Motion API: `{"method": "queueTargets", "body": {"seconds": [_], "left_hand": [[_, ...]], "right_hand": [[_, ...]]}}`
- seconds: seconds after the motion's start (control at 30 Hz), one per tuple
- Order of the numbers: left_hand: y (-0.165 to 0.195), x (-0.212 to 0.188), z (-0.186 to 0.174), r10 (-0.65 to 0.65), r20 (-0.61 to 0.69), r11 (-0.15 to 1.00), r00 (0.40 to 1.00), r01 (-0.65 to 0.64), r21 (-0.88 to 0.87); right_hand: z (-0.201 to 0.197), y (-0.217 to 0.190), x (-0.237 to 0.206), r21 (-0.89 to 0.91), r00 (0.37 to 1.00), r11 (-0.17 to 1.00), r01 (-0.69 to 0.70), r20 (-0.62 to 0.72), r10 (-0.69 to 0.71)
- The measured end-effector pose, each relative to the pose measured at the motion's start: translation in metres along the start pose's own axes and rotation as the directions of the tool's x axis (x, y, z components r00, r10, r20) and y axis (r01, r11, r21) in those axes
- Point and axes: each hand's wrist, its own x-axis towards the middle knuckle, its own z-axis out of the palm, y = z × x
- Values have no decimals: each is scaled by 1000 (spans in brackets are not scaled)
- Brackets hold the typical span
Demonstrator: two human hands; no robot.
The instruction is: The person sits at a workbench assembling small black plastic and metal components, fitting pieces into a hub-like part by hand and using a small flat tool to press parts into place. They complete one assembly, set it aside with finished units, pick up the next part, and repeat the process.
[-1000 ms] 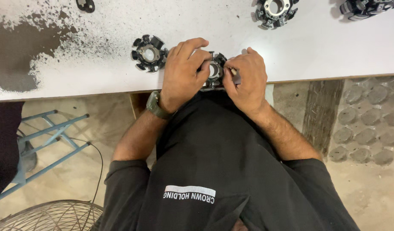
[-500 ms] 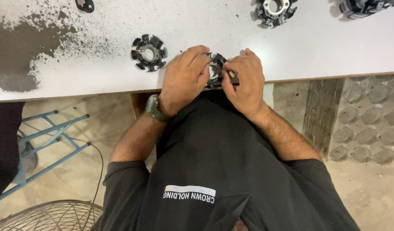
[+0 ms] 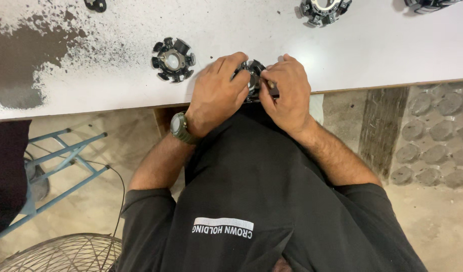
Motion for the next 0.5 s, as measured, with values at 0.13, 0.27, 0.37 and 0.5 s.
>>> {"method": "queueTargets", "body": {"seconds": [0.13, 0.27, 0.37, 0.5], "left_hand": [[1, 0, 1, -16, 31, 999, 999, 15, 39], [2, 1, 1, -14, 103, 997, 995, 7, 70], [3, 1, 0, -22, 98, 998, 995, 17, 56], [4, 1, -2, -41, 80, 999, 996, 41, 1]], "right_hand": [[0, 1, -2, -4, 1000, 1000, 0, -7, 0], [0, 1, -2, -11, 1000, 1000, 11, 12, -11], [1, 1, -1, -18, 1000, 1000, 13, 6, -13], [0, 2, -2, 0, 1000, 1000, 6, -4, -6]]}}
